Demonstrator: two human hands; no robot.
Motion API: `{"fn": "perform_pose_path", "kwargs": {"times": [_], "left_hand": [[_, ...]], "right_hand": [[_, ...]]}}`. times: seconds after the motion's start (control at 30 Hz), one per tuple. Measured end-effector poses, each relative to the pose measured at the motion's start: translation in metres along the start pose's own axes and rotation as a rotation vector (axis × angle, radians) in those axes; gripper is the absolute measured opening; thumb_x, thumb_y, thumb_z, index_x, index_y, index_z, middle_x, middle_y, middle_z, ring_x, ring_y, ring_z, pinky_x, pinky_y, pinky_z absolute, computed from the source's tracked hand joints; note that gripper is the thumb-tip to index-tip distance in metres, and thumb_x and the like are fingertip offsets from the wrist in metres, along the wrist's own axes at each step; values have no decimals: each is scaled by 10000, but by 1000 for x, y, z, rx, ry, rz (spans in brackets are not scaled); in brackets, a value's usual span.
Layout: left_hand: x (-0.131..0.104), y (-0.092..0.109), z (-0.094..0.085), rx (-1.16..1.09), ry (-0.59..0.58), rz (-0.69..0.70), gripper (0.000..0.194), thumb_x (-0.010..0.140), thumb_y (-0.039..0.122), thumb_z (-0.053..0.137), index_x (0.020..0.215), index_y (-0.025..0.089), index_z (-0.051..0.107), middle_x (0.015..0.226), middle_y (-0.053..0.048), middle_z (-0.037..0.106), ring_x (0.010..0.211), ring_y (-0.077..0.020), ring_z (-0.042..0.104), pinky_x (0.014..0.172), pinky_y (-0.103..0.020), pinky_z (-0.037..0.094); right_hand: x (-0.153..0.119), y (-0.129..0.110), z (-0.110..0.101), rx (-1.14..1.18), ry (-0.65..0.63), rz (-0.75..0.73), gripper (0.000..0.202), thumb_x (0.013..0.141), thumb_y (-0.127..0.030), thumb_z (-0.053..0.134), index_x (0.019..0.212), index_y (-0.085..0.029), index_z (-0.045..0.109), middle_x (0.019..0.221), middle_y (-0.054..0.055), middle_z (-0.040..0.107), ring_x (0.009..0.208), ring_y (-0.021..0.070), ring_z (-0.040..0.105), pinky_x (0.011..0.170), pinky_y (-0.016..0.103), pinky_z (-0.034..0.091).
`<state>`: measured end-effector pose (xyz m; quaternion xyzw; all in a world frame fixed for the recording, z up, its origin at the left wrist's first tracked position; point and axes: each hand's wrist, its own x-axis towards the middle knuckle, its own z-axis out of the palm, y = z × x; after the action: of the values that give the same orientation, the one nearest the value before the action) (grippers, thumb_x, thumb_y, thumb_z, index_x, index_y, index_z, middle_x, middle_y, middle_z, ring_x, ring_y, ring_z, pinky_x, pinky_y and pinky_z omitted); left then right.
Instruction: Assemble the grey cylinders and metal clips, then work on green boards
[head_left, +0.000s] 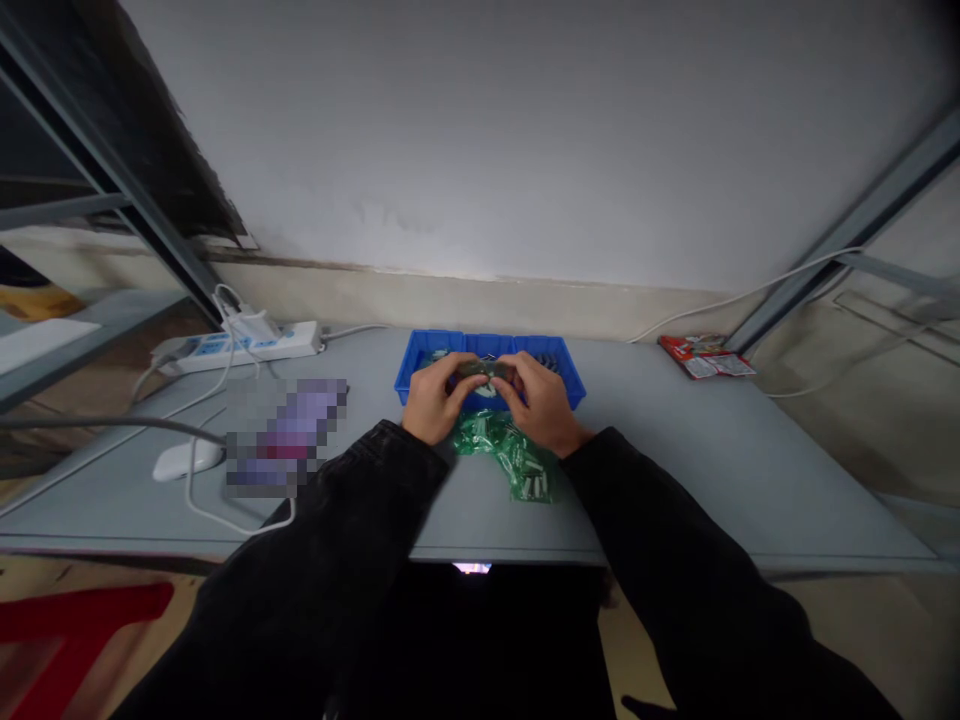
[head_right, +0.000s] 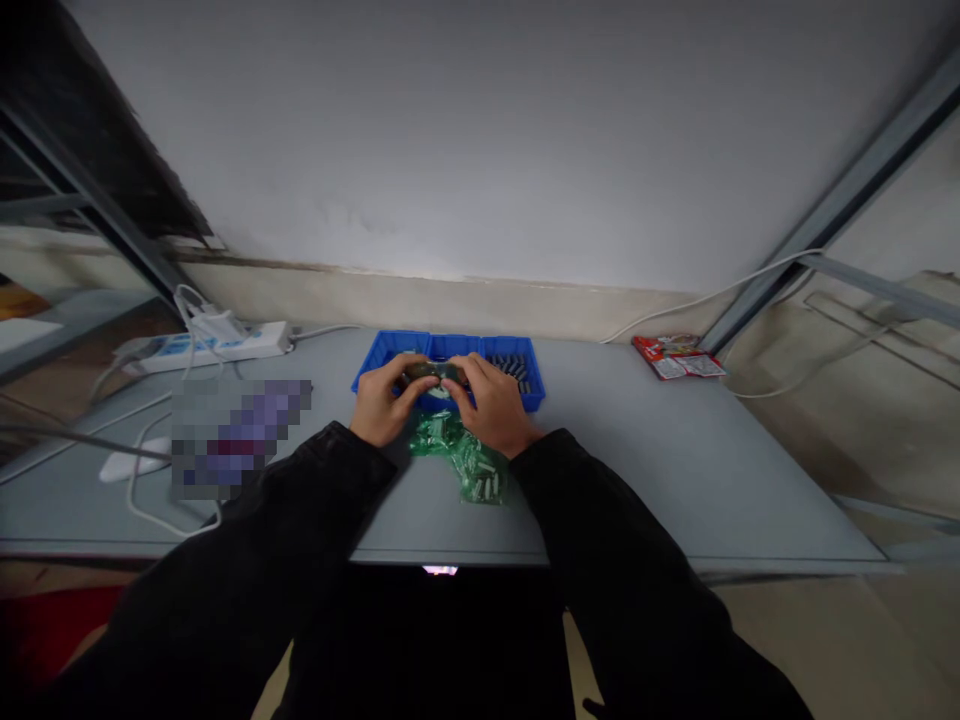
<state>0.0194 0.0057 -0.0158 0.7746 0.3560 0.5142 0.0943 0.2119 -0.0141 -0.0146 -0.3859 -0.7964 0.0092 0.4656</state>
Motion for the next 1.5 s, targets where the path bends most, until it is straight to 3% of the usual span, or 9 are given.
{"fn": "perform_pose_path", "kwargs": {"times": [0.13, 0.27, 0.37, 0.53, 0.7, 1.07, 1.2, 1.5], "left_hand": [[-1, -1, 2, -87, 75, -91, 338, 872, 350, 748, 1123, 203, 574, 718, 40, 681, 553, -104, 561, 590, -244, 469], [-1, -2, 2, -150, 103, -140, 350, 853, 347, 757, 1075, 208, 524, 665, 62, 636, 526, -95, 521, 565, -232, 443], [0, -1, 1, -155, 85, -158, 302, 898, 362, 702, 1088, 206, 527, 635, 71, 600, 531, -94, 505, 563, -225, 428], [2, 3, -3, -87, 16, -129, 251, 974, 382, 597, 1148, 202, 584, 738, 27, 671, 594, -105, 562, 612, -240, 461], [3, 8, -6, -53, -60, -29, 273, 1018, 391, 508, 1030, 185, 686, 942, -41, 726, 797, -148, 644, 739, -282, 505], [3, 5, -6, -61, -96, 68, 304, 901, 422, 710, 1103, 195, 700, 823, -21, 700, 711, -148, 598, 705, -296, 507], [2, 3, -3, -15, -52, 68, 200, 948, 352, 664, 1063, 197, 719, 859, -26, 711, 709, -132, 599, 717, -286, 508], [1, 1, -2, -12, -49, 48, 198, 960, 348, 645, 1040, 183, 720, 810, -29, 690, 727, -144, 596, 683, -274, 488]], "right_hand": [[-2, 0, 0, 87, 30, 28, 519, 974, -269, 578, 1464, -226, 414, 1031, 54, 724, 797, 181, 686, 789, 363, 587], [-1, -1, -3, 88, 23, -135, 384, 954, -118, 502, 1306, -242, 593, 1167, 43, 727, 1023, 180, 706, 927, 360, 583], [1, 0, -4, 87, -8, -172, 468, 926, -23, 432, 1299, -229, 624, 1259, 38, 705, 1164, 164, 665, 1017, 355, 547], [1, 5, -1, 42, -13, -93, 393, 948, -127, 552, 1323, -219, 628, 1288, 56, 697, 1203, 183, 653, 1058, 383, 528], [-1, 8, 0, 25, 23, -30, 301, 954, -171, 592, 1237, -212, 683, 1207, 63, 732, 1132, 197, 683, 1016, 395, 542], [2, 6, -3, -23, 62, 23, 187, 997, -249, 555, 1075, -212, 722, 1007, 55, 756, 931, 191, 689, 846, 353, 532], [2, 5, -3, -38, 60, 25, 179, 998, -281, 571, 1043, -206, 727, 945, 47, 746, 845, 175, 672, 797, 329, 517], [2, 3, -2, -48, 60, 27, 195, 1001, -311, 568, 1003, -199, 727, 870, 43, 719, 780, 166, 639, 763, 317, 500]]}}
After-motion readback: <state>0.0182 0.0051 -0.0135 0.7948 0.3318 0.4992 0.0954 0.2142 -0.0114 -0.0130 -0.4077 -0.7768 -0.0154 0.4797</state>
